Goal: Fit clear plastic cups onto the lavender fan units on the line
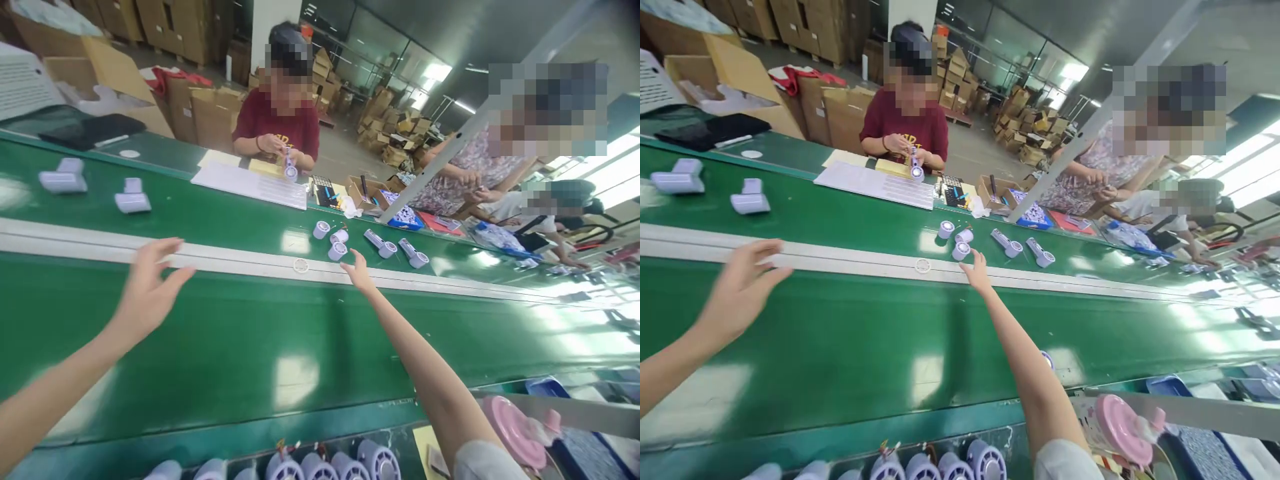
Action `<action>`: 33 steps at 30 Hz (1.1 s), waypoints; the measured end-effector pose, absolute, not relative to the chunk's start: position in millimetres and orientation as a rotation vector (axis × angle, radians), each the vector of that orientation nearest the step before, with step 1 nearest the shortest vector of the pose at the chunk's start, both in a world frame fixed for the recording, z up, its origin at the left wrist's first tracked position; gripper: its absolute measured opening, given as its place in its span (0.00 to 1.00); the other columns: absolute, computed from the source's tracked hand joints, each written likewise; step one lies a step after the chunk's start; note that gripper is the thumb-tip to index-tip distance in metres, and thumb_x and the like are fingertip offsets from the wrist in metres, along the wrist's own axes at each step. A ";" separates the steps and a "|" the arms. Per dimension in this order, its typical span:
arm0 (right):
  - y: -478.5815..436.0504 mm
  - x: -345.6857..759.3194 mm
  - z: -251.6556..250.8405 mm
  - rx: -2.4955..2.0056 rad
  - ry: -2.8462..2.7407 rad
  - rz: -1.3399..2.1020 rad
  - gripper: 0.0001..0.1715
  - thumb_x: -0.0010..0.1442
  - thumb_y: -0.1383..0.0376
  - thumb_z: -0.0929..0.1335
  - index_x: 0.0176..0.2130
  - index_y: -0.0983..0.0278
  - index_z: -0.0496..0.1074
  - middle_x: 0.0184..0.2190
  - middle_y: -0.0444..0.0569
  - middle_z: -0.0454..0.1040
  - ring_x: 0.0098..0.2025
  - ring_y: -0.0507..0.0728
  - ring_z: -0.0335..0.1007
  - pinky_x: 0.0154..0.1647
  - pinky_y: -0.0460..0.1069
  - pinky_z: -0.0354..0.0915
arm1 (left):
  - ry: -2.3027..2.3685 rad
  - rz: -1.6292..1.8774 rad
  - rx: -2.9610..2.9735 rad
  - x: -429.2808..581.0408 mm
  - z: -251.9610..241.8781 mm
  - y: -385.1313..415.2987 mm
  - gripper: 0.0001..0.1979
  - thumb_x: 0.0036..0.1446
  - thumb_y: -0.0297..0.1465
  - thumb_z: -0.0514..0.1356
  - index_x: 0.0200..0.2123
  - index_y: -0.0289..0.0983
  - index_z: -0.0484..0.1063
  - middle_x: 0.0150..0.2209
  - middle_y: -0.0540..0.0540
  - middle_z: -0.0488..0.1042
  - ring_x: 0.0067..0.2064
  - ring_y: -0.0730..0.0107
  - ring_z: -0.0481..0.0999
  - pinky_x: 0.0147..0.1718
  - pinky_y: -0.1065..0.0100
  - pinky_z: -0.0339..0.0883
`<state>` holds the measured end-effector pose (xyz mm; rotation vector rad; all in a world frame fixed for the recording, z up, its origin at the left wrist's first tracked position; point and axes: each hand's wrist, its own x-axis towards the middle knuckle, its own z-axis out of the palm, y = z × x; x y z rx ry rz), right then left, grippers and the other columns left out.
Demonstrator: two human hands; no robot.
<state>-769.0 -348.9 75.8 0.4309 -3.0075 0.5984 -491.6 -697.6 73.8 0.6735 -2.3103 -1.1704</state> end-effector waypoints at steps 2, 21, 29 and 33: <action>-349.1 -808.3 72.3 0.342 -2.989 0.691 0.27 0.66 0.58 0.64 0.60 0.65 0.60 0.61 0.56 0.60 0.61 0.64 0.59 0.59 0.64 0.59 | -2.452 -1.260 0.557 -570.3 75.5 -661.4 0.22 0.58 0.40 0.50 0.55 0.41 0.59 0.59 0.38 0.59 0.61 0.56 0.64 0.58 0.53 0.62; -358.1 -932.9 34.3 0.788 -2.864 0.727 0.23 0.52 0.72 0.67 0.50 0.66 0.68 0.53 0.56 0.63 0.55 0.63 0.61 0.58 0.57 0.58 | -2.856 -0.754 0.050 -847.3 23.0 -496.7 0.24 0.51 0.33 0.63 0.51 0.32 0.67 0.56 0.33 0.64 0.63 0.43 0.55 0.61 0.48 0.48; -361.7 -919.8 23.5 0.852 -2.917 0.563 0.43 0.45 0.69 0.72 0.60 0.63 0.62 0.60 0.59 0.53 0.60 0.68 0.57 0.58 0.59 0.56 | -3.041 -0.736 -0.152 -884.9 29.1 -540.9 0.31 0.39 0.35 0.70 0.48 0.31 0.73 0.61 0.31 0.55 0.66 0.30 0.43 0.61 0.39 0.39; -380.8 -902.6 34.9 0.852 -2.847 0.708 0.31 0.48 0.66 0.68 0.53 0.71 0.69 0.44 0.60 0.69 0.50 0.67 0.65 0.53 0.60 0.62 | -3.031 -0.664 -0.131 -855.7 42.7 -538.6 0.24 0.39 0.32 0.68 0.42 0.27 0.75 0.56 0.29 0.60 0.64 0.35 0.51 0.61 0.45 0.48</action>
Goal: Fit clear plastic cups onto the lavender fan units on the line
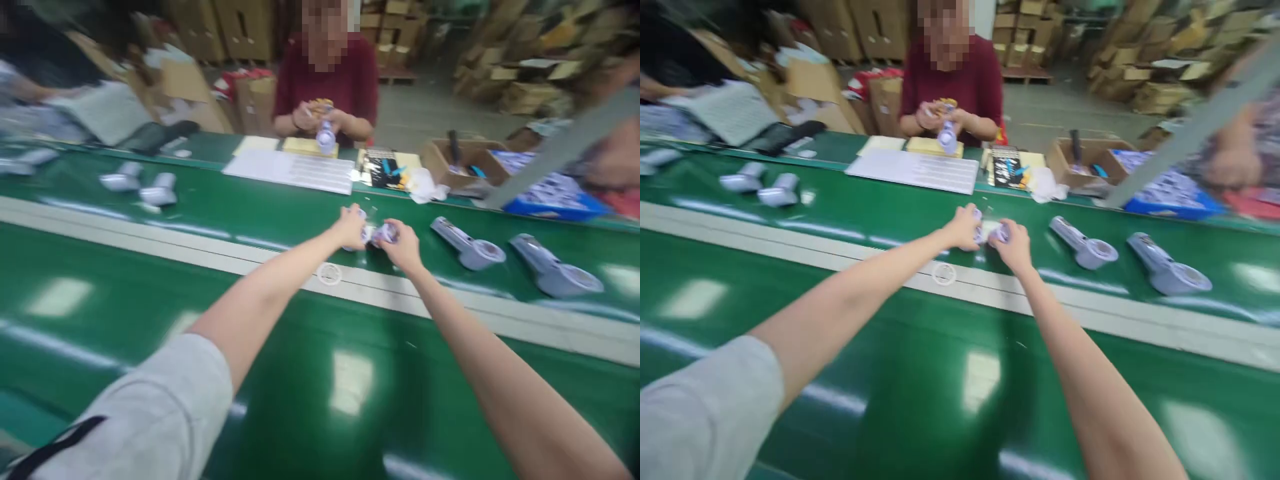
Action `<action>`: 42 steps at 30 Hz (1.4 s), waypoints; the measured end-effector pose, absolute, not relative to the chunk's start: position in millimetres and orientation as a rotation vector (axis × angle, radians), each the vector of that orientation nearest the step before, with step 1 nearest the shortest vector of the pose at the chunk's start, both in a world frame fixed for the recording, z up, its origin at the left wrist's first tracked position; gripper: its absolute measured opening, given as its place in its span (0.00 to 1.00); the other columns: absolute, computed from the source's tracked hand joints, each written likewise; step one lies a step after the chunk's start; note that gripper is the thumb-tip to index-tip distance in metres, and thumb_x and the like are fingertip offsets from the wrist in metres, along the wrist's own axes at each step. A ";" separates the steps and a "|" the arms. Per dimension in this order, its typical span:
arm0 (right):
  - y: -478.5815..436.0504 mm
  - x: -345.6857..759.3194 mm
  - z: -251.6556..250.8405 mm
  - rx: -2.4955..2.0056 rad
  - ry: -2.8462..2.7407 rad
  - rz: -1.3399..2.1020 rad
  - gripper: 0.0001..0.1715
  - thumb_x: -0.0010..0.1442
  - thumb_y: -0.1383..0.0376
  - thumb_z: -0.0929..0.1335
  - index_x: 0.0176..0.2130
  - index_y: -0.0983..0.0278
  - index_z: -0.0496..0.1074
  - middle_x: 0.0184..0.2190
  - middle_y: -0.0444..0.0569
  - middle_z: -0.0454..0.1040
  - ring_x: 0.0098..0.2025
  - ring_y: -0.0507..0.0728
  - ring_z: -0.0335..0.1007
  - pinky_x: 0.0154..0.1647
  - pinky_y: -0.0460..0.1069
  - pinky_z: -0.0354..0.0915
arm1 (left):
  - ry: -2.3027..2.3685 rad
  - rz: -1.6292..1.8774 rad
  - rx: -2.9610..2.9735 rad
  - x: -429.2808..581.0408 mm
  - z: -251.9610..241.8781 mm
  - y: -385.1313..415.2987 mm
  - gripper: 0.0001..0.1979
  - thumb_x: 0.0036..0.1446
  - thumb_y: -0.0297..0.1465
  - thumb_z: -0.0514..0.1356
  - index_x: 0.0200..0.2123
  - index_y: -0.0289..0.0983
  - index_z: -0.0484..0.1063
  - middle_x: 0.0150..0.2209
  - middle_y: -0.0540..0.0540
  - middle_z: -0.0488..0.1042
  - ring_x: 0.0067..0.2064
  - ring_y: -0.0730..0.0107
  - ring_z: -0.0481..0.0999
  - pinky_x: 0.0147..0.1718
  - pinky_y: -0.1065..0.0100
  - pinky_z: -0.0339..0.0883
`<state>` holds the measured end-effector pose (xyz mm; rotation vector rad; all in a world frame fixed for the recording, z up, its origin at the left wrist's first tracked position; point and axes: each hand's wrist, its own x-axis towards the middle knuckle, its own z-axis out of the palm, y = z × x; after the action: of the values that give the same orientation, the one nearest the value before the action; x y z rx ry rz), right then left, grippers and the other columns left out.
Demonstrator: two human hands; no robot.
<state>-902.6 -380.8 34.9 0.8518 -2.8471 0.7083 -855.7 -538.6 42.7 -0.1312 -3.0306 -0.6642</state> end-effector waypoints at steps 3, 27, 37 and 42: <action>-396.3 -872.5 44.5 1.002 -2.748 0.856 0.30 0.44 0.63 0.68 0.48 0.70 0.72 0.42 0.59 0.70 0.44 0.66 0.68 0.49 0.60 0.64 | -2.985 -0.641 -0.039 -803.4 52.0 -548.2 0.28 0.41 0.38 0.67 0.47 0.33 0.72 0.64 0.33 0.48 0.62 0.38 0.56 0.58 0.50 0.57; -691.3 -237.0 -24.5 3.085 -2.153 0.630 0.34 0.46 0.80 0.63 0.53 0.65 0.66 0.52 0.53 0.67 0.52 0.64 0.60 0.53 0.57 0.66 | -2.021 -0.536 1.993 -45.7 -29.6 -677.5 0.11 0.44 0.30 0.64 0.34 0.35 0.73 0.62 0.36 0.48 0.61 0.39 0.56 0.58 0.46 0.60; -730.7 -183.5 -54.1 2.935 -2.271 0.453 0.35 0.53 0.82 0.61 0.58 0.64 0.66 0.60 0.60 0.57 0.62 0.66 0.54 0.60 0.59 0.60 | -1.913 -0.511 1.983 -33.6 -86.8 -744.9 0.33 0.46 0.32 0.64 0.58 0.38 0.65 0.68 0.36 0.39 0.67 0.34 0.44 0.63 0.45 0.50; -706.8 -200.0 -0.4 2.822 -2.436 0.395 0.43 0.50 0.82 0.66 0.63 0.63 0.59 0.67 0.62 0.46 0.68 0.71 0.43 0.64 0.64 0.55 | -1.885 -0.567 1.942 -26.5 -86.9 -751.5 0.49 0.48 0.41 0.65 0.68 0.37 0.43 0.69 0.30 0.25 0.68 0.29 0.32 0.61 0.33 0.38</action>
<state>-200.0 -706.8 -0.4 2.8224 -2.4364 0.3948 -26.5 -751.5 -86.9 1.9422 -1.8845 -0.5671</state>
